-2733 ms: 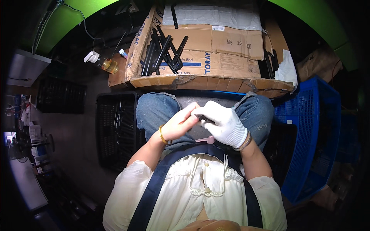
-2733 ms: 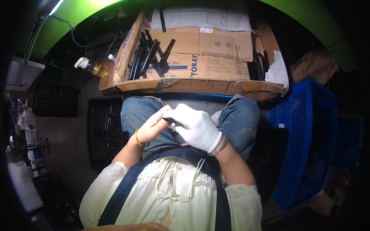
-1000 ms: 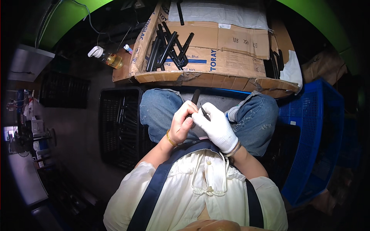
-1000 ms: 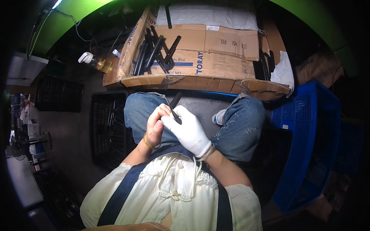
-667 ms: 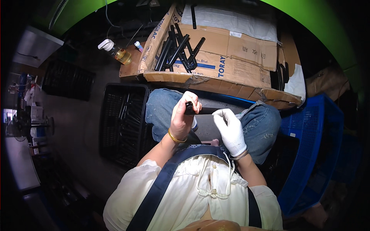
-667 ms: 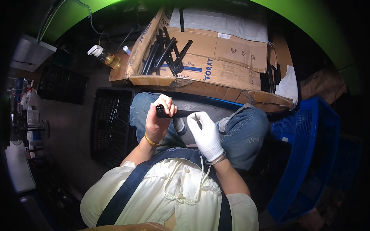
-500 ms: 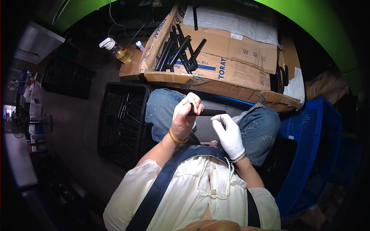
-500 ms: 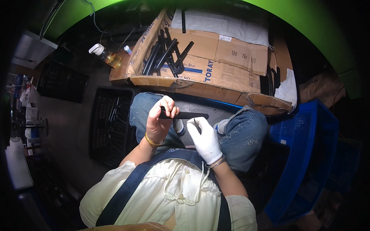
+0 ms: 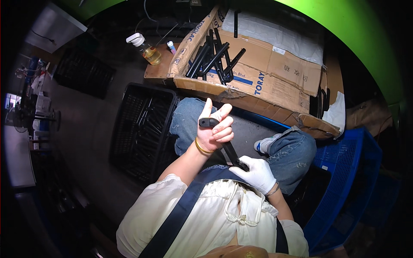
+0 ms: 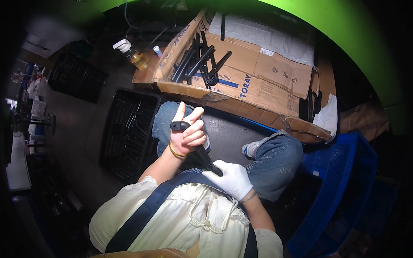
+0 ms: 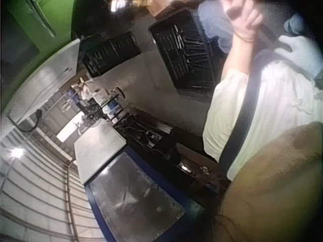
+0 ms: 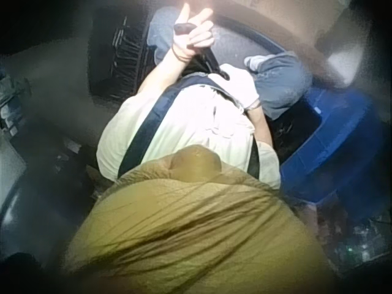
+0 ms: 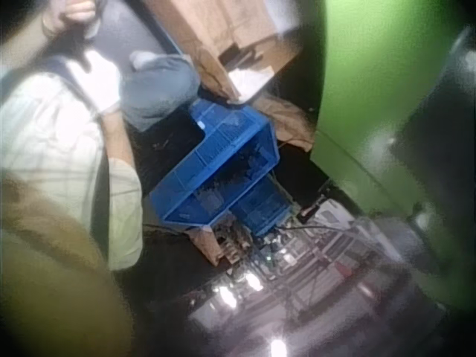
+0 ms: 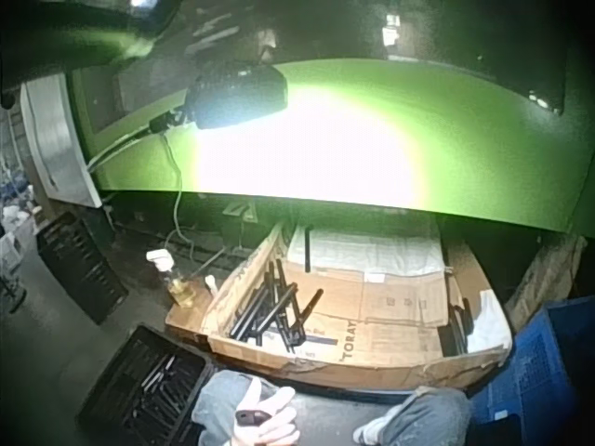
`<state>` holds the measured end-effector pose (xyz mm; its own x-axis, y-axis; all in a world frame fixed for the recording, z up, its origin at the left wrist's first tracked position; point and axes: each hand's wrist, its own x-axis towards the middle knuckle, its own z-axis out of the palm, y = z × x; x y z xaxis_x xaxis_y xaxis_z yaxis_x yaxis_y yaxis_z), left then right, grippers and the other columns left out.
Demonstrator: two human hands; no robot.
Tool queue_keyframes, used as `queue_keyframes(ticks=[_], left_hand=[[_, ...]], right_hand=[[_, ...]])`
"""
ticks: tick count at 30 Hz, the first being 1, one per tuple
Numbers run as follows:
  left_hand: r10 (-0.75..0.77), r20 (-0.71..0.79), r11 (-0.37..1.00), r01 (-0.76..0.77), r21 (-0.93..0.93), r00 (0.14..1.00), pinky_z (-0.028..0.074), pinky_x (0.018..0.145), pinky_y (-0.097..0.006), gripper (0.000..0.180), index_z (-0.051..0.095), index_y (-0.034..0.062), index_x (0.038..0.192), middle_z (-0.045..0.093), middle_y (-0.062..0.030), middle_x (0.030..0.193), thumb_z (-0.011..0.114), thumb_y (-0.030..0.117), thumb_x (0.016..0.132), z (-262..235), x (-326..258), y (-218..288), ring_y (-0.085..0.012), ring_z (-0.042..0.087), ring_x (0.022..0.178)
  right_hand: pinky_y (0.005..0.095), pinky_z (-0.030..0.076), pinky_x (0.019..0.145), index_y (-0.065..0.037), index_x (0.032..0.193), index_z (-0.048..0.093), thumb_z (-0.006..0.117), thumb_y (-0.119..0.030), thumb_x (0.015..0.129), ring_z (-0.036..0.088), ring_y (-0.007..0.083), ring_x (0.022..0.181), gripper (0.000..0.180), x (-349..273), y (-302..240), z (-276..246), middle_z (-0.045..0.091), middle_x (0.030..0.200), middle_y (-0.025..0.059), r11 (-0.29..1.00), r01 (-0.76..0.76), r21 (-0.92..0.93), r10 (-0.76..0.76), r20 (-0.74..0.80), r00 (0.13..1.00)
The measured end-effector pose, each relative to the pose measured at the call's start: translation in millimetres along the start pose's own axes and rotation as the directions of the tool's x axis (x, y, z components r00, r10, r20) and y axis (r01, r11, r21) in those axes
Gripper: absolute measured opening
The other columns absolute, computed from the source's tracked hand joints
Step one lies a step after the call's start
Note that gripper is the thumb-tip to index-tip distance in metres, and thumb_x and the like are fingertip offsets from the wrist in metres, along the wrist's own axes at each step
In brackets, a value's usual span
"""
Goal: Assembling small plastic components onto a long black tube at a factory workstation.
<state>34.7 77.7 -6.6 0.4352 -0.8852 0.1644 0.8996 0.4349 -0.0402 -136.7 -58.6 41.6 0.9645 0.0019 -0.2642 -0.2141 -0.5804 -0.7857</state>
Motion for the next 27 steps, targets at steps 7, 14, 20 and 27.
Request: queue_keyframes(ticks=[7,14,20,27], left_hand=[[-0.004,0.046,1.000,0.004,-0.011,0.999,0.037,0.046,-0.026,0.063,0.047,0.0108,0.100,0.047,-0.0033,0.058,0.017,0.066,0.099,-6,10,1,-0.0118,0.042,0.039],[0.150,-0.361,0.327,0.298,0.897,0.921,0.050,0.087,-0.031,0.046,0.044,0.0050,0.132,0.063,-0.0139,0.114,0.051,0.039,0.102,-43,45,-23,-0.0196,0.064,0.100],[0.213,-0.216,-0.409,0.288,0.866,0.953,0.048,0.096,-0.036,0.044,0.060,0.0031,0.123,0.065,-0.0166,0.115,0.057,0.037,0.096,-30,88,37,-0.0260,0.062,0.110],[-0.079,-0.204,0.353,0.218,0.910,0.976,0.053,0.081,-0.032,0.030,0.047,0.0019,0.122,0.064,-0.0080,0.088,0.047,0.026,0.104,-12,69,-33,-0.0157,0.066,0.085]], right_hand=[[0.0377,0.052,0.060,-0.006,0.086,0.068,0.076,-0.035,0.082,0.065,0.0331,0.063,0.031,-9,8,4,0.067,0.076,0.0165,1.000,0.009,0.009,-0.009,-0.047,0.999],[0.0234,0.030,0.040,-0.009,0.076,0.061,0.062,-0.033,0.090,0.040,0.0056,0.045,0.028,-62,89,-29,0.045,0.061,-0.0037,0.775,-0.235,0.587,0.612,-0.604,0.511],[0.0275,0.034,0.042,-0.002,0.078,0.058,0.060,-0.037,0.095,0.046,0.0109,0.046,0.039,-97,99,-48,0.053,0.063,0.0030,0.632,-0.428,0.647,0.773,-0.571,0.278],[0.0271,0.043,0.064,0.003,0.096,0.063,0.063,-0.011,0.091,0.049,0.0089,0.069,0.015,32,45,-4,0.059,0.079,0.0011,0.917,-0.107,0.385,0.266,-0.390,0.882]])
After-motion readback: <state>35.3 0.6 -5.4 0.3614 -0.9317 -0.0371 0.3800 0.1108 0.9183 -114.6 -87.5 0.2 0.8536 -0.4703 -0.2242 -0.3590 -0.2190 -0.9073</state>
